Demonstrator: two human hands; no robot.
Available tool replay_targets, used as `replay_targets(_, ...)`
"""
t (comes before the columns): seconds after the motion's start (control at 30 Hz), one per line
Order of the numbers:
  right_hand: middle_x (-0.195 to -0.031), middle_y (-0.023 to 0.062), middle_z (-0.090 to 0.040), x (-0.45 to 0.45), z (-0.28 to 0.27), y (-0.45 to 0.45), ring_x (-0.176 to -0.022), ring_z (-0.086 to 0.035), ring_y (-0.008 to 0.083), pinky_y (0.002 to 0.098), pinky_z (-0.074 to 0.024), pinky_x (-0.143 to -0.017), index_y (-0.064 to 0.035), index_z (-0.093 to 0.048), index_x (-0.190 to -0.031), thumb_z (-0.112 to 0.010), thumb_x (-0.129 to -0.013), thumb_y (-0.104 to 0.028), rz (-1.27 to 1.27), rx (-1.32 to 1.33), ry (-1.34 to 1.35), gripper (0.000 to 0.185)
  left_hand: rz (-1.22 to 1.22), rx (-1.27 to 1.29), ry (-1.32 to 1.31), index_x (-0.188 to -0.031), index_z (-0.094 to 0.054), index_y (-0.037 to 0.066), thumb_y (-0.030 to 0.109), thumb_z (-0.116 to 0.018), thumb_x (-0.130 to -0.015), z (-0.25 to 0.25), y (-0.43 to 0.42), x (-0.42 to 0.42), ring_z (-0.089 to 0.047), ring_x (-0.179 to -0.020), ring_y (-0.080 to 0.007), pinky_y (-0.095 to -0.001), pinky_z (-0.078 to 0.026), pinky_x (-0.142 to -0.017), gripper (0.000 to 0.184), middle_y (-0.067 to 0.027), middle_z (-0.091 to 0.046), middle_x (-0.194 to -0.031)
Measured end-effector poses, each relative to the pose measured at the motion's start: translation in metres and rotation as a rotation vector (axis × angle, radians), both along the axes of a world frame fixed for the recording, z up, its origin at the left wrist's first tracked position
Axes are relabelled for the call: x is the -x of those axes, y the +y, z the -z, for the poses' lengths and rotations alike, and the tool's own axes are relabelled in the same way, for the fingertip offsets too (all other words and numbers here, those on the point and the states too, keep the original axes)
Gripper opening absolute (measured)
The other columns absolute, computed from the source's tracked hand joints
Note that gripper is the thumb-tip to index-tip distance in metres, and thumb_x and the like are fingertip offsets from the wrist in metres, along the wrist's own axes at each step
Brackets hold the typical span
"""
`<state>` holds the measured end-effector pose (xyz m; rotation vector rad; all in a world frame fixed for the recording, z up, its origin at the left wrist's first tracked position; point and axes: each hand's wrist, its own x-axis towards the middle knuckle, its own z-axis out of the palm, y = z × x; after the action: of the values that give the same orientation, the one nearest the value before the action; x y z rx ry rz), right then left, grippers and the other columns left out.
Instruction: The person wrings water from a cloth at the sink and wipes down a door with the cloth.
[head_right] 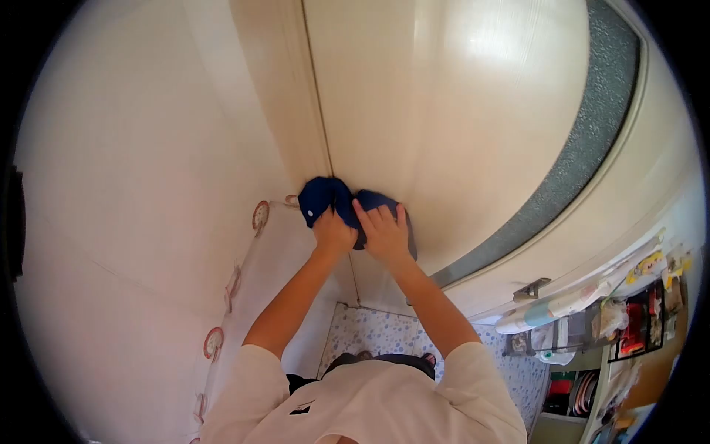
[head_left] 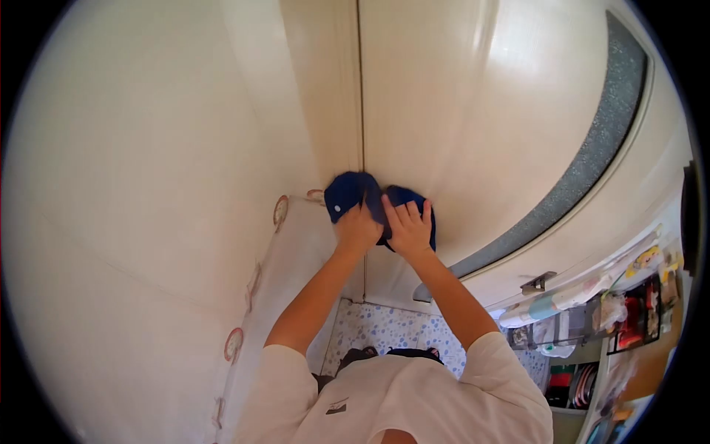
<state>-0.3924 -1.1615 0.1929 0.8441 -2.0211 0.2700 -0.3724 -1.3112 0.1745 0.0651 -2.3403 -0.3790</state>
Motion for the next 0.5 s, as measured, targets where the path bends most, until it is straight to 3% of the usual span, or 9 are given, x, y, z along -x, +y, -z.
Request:
replay_targets(0.07, -0.103, 0.0006, -0.061, 0.001, 0.012, 0.008, -0.104, -0.056, 0.0228, 0.0582, -0.0332, -0.106, -0.0174, -0.062, -0.138, -0.061, -0.082, -0.033, 0.024, 0.02, 0.041, 0.057, 0.079, -0.032, -0.023, -0.148, -0.046, 0.01, 0.023, -0.066, -0.079, 0.007, 0.009, -0.002, -0.069, -0.095, -0.0404, -0.0479, -0.058, -0.079, 0.074, -0.0233, -0.065, -0.121)
replay_targets(0.17, -0.103, 0.0016, -0.061, 0.001, 0.031, 0.035, -0.106, -0.056, 0.0249, 0.0598, -0.0329, -0.106, -0.0155, -0.064, -0.134, -0.064, -0.079, -0.034, 0.061, 0.057, -0.002, 0.058, 0.195, -0.007, -0.148, -0.148, -0.047, 0.015, 0.022, -0.066, -0.079, 0.006, 0.034, -0.007, -0.07, -0.086, -0.0387, -0.0478, -0.059, -0.071, 0.072, -0.0194, -0.068, -0.11)
replay_targets(0.3, -0.108, 0.005, -0.061, 0.014, 0.048, 0.085, -0.112, -0.054, 0.031, 0.0646, -0.0308, -0.106, -0.0122, -0.063, -0.132, -0.069, -0.073, -0.035, 0.144, 0.062, 0.023, 0.064, 0.388, -0.048, -0.121, -0.147, -0.051, 0.021, 0.024, -0.066, -0.08, -0.014, 0.076, 0.001, -0.07, -0.074, -0.0378, -0.0499, -0.058, -0.064, 0.068, -0.0136, -0.07, -0.09)
replay_targets(0.33, -0.11, 0.0058, -0.061, 0.015, 0.037, 0.095, -0.113, -0.053, 0.0325, 0.066, -0.0299, -0.107, -0.0114, -0.063, -0.132, -0.07, -0.071, -0.036, 0.174, 0.081, 0.04, 0.066, 0.385, -0.02, -0.168, -0.148, -0.051, 0.025, 0.026, -0.064, -0.083, -0.022, 0.085, 0.005, -0.066, -0.062, -0.0352, -0.0489, -0.057, -0.056, 0.066, -0.0094, -0.065, -0.073)
replay_targets(0.43, -0.115, 0.0085, -0.06, 0.013, -0.023, 0.117, -0.119, -0.051, 0.0361, 0.0706, -0.0241, -0.11, -0.0095, -0.059, -0.138, -0.075, -0.064, -0.037, 0.298, 0.072, -0.036, 0.081, 0.371, 0.062, -0.011, -0.15, -0.048, 0.03, 0.027, -0.062, -0.086, -0.069, 0.106, 0.016, -0.064, -0.056, -0.0316, -0.0469, -0.055, -0.051, 0.066, -0.0068, -0.058, -0.065)
replay_targets(0.5, -0.119, 0.0099, -0.058, 0.023, -0.076, 0.124, -0.125, -0.049, 0.0368, 0.0716, -0.0196, -0.112, -0.0109, -0.052, -0.146, -0.078, -0.058, -0.038, 0.314, 0.165, 0.088, 0.096, 0.375, 0.078, -0.099, -0.154, -0.043, 0.023, 0.025, -0.061, -0.083, -0.132, 0.116, 0.016, -0.069, -0.07, -0.0367, -0.0479, -0.058, -0.062, 0.073, -0.0123, -0.068, -0.081)
